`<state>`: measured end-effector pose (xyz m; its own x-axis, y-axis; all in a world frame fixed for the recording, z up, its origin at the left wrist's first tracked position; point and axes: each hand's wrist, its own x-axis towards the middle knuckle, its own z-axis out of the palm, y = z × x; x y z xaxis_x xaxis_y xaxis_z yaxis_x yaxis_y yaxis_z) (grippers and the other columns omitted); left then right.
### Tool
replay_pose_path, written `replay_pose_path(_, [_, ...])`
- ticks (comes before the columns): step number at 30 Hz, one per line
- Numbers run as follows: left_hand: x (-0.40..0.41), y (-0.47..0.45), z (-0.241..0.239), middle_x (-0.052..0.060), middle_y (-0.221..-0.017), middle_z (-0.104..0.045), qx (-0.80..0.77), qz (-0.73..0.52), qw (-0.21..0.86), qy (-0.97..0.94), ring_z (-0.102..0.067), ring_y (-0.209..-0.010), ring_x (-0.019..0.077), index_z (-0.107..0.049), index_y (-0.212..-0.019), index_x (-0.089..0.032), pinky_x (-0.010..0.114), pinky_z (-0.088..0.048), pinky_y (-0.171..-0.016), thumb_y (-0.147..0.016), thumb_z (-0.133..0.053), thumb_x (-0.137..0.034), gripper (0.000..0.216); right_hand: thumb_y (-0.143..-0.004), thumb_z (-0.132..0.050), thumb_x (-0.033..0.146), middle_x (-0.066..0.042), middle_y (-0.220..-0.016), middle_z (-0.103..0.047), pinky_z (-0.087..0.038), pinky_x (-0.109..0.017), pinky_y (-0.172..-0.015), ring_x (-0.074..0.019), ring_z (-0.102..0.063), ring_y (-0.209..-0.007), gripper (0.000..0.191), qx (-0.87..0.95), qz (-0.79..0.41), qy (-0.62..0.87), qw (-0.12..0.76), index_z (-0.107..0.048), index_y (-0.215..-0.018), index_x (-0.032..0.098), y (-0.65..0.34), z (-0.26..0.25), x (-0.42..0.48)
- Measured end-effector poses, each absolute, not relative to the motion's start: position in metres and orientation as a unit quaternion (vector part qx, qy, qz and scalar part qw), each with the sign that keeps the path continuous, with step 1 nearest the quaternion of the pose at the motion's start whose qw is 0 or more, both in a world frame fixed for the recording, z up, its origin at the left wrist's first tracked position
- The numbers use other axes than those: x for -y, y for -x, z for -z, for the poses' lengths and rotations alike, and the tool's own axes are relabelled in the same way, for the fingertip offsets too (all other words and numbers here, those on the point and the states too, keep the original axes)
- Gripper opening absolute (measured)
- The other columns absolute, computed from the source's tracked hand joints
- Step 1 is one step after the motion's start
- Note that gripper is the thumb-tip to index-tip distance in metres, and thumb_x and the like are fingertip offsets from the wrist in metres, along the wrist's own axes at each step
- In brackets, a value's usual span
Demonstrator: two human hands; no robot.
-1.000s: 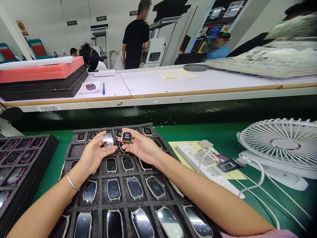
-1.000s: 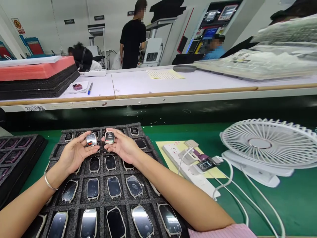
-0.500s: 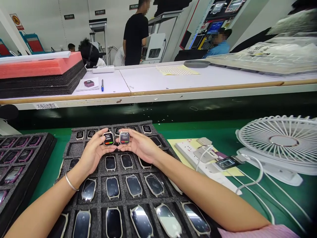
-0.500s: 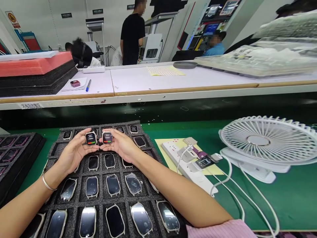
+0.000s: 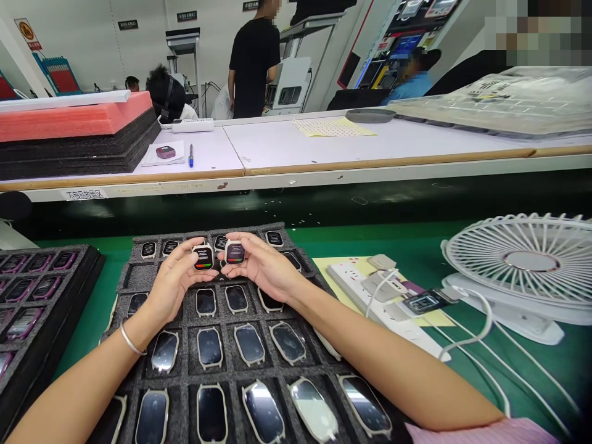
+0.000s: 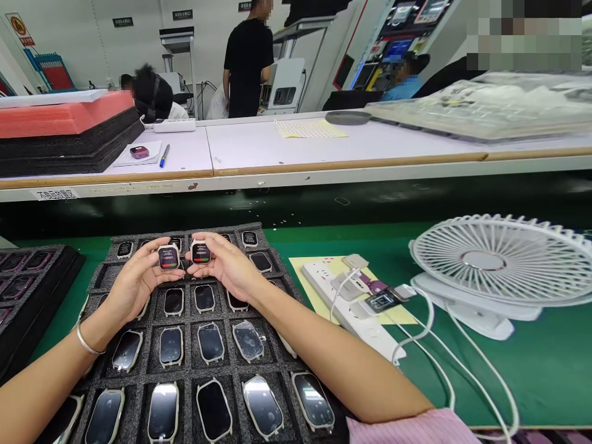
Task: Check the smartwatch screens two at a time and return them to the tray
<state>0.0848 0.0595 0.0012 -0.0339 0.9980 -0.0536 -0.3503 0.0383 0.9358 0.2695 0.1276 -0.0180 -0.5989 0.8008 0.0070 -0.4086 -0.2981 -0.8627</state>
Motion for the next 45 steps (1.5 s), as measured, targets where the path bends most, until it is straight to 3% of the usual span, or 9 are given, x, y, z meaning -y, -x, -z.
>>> replay_pose_path(14, [-0.0563, -0.0836, -0.006, 0.004, -0.095, -0.07, -0.429, -0.596, 0.552, -0.395, -0.074, -0.077, 0.0212, -0.062, -0.117, -0.019, 0.034, -0.055, -0.076, -0.078, -0.07, -0.035, 0.043, -0.091, -0.063, 0.039, -0.005, -0.089, -0.075, -0.057, -0.031, -0.069, -0.0169, -0.073, -0.07, 0.026, 0.451, -0.767, 0.216, 0.402, -0.059, -0.11, 0.022, -0.2703, 0.014, -0.1251])
replay_pose_path(31, [-0.0563, -0.0807, -0.0068, 0.006, -0.104, -0.07, -0.429, -0.605, 0.535, -0.404, -0.073, -0.078, 0.022, -0.063, -0.117, -0.019, 0.035, -0.056, -0.076, -0.078, -0.07, -0.037, 0.043, -0.097, -0.054, 0.037, -0.006, -0.09, -0.075, -0.057, -0.033, -0.072, -0.0172, -0.073, -0.072, 0.023, 0.444, -0.772, 0.222, 0.397, -0.057, -0.113, 0.022, -0.2718, 0.0126, -0.1258])
replay_pose_path(35, [-0.0567, -0.0818, -0.005, 0.005, -0.107, -0.069, -0.443, -0.596, 0.526, -0.415, -0.073, -0.078, 0.02, -0.063, -0.118, -0.021, 0.035, -0.057, -0.076, -0.077, -0.07, -0.03, 0.043, -0.096, -0.054, 0.038, -0.007, -0.091, -0.075, -0.058, -0.035, -0.073, -0.0183, -0.074, -0.073, 0.026, 0.443, -0.778, 0.22, 0.387, -0.057, -0.116, 0.021, -0.2722, 0.0106, -0.1249])
replay_pose_path(40, [-0.0578, -0.0831, -0.0014, 0.006, -0.12, -0.065, -0.468, -0.588, 0.486, -0.447, -0.073, -0.076, 0.0152, -0.061, -0.122, -0.023, 0.032, -0.058, -0.079, -0.072, -0.071, -0.016, 0.051, -0.082, -0.068, 0.023, -0.006, -0.097, -0.075, -0.058, -0.034, -0.076, -0.0185, -0.074, -0.077, 0.04, 0.45, -0.786, 0.2, 0.374, -0.055, -0.12, 0.023, -0.2731, 0.0101, -0.1228])
replay_pose_path(45, [-0.0586, -0.0833, -0.0001, 0.008, -0.12, -0.065, -0.466, -0.587, 0.476, -0.461, -0.071, -0.074, 0.0133, -0.061, -0.125, -0.021, 0.032, -0.059, -0.079, -0.071, -0.072, -0.014, 0.055, -0.075, -0.068, 0.012, -0.004, -0.1, -0.074, -0.057, -0.035, -0.081, -0.0172, -0.074, -0.079, 0.05, 0.475, -0.775, 0.196, 0.368, -0.054, -0.122, 0.024, -0.2736, 0.0116, -0.1211])
